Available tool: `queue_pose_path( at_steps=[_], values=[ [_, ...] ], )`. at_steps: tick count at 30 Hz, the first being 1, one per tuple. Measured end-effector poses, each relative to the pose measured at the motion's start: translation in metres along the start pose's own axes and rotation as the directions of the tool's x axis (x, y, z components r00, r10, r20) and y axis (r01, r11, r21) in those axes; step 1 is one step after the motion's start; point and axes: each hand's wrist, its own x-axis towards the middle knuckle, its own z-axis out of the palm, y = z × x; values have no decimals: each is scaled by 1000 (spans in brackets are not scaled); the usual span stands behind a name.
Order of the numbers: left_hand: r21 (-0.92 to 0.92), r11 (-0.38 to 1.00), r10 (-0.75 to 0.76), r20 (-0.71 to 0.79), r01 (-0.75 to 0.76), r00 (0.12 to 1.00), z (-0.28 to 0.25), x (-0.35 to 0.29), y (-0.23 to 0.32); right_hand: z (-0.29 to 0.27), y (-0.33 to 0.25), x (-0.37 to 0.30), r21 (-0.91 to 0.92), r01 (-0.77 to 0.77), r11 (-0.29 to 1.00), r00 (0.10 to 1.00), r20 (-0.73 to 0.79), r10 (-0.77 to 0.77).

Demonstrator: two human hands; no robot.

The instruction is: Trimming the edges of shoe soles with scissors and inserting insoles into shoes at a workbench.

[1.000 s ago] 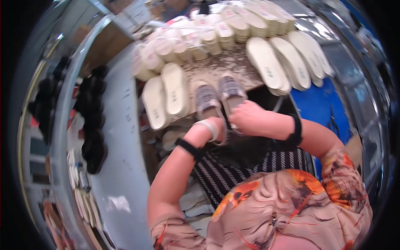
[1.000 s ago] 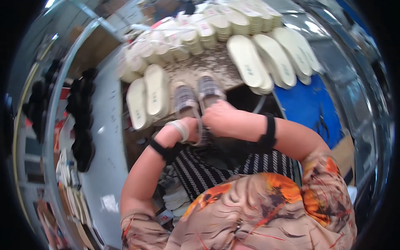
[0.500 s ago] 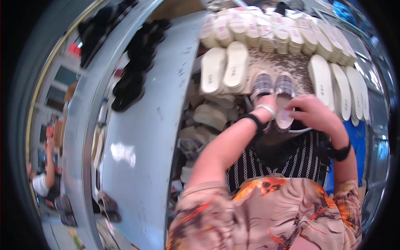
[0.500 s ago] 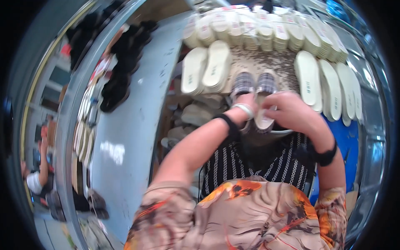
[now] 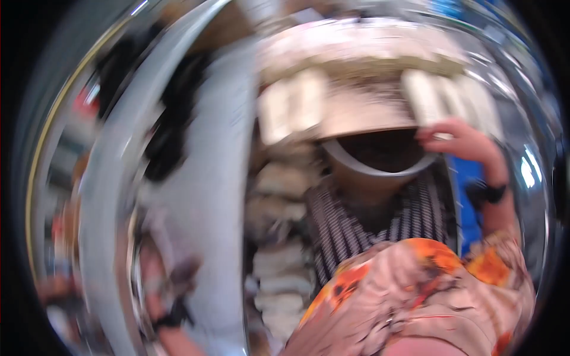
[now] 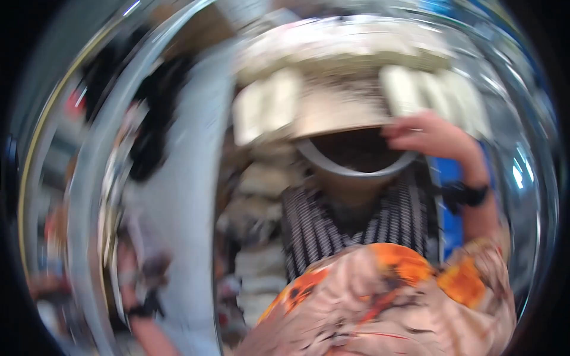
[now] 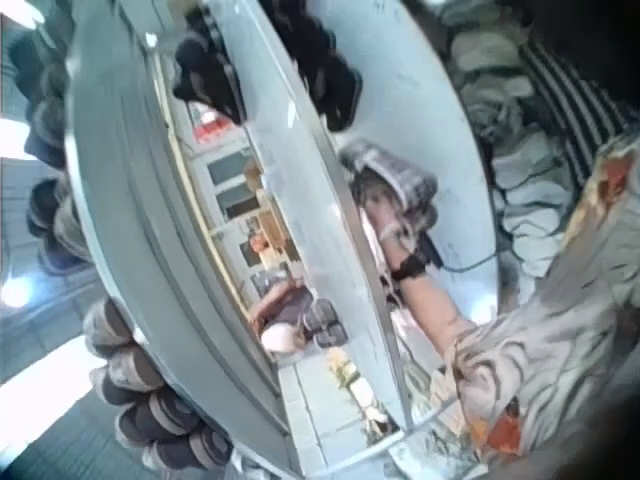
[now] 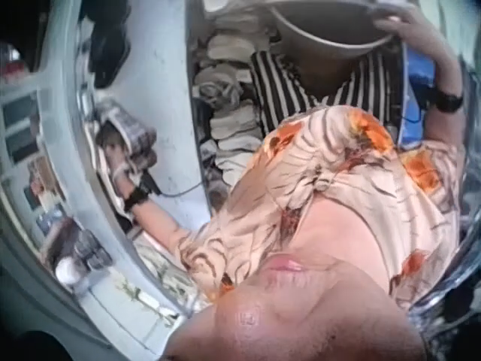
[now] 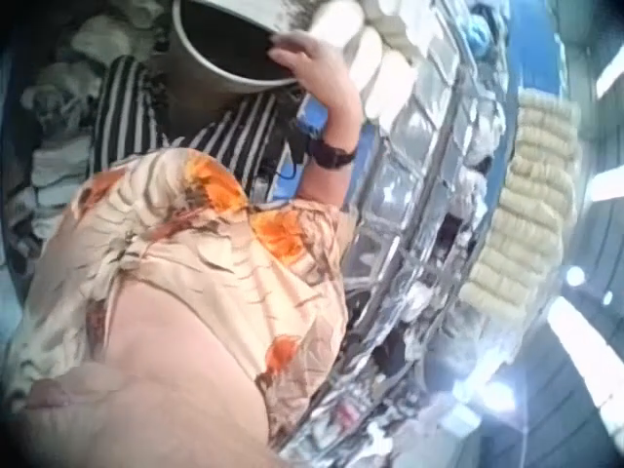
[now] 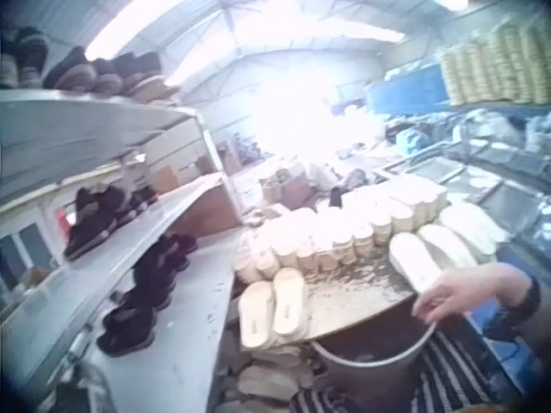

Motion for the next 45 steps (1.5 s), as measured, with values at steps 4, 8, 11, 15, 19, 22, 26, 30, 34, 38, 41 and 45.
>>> queue_pose_path(
  at_steps=[4, 8, 11, 15, 19, 22, 26, 30, 34, 38, 41, 45],
  values=[
    [-72, 996, -24, 261, 44, 965, 42, 56, 10, -4, 23, -43, -121, -46, 992, 998, 31, 50],
    [201, 952, -297, 446, 229, 844, 27, 122, -36, -17, 49, -140, -10, -361, 933, 928, -100, 358],
    [-212, 955, -47, 582, 208, 812, 84, 172, 127, -14, 56, -225, 213, -535, 818, 782, -241, 575],
    [-602, 790, 590, 699, -114, 403, 175, 163, 326, -1, 95, -361, 413, -726, 549, 325, -498, 804],
    [-769, 488, 845, 535, -413, 3, 218, 136, 449, 62, 100, -566, 605, -772, -196, -621, -654, 432],
    [-821, 221, 925, 347, -526, -154, 240, 112, 496, 114, 101, -657, 591, -678, -438, -703, -695, 151],
    [-758, 258, 860, 462, -599, -214, 273, 111, 502, 120, 127, -674, 791, -529, -308, -816, -373, 442],
    [-752, 311, 837, 506, -581, -207, 279, 115, 507, 81, 130, -645, 726, -572, -383, -809, -420, 412],
    [-767, 242, 890, 420, -594, -180, 288, 115, 511, 76, 162, -678, 618, -629, -471, -752, -331, 570],
    [-770, 312, 872, 465, -557, -154, 284, 125, 500, 47, 180, -670, 537, -765, -356, -626, -488, 608],
    [-708, 356, 885, 466, -610, -24, 270, 136, 493, 22, 169, -602, 414, -902, -124, -406, -715, 569],
    [-838, 245, 949, 105, -488, 297, 254, 125, 507, -16, 92, -422, 297, -953, 63, -240, -865, 440]
  ],
)
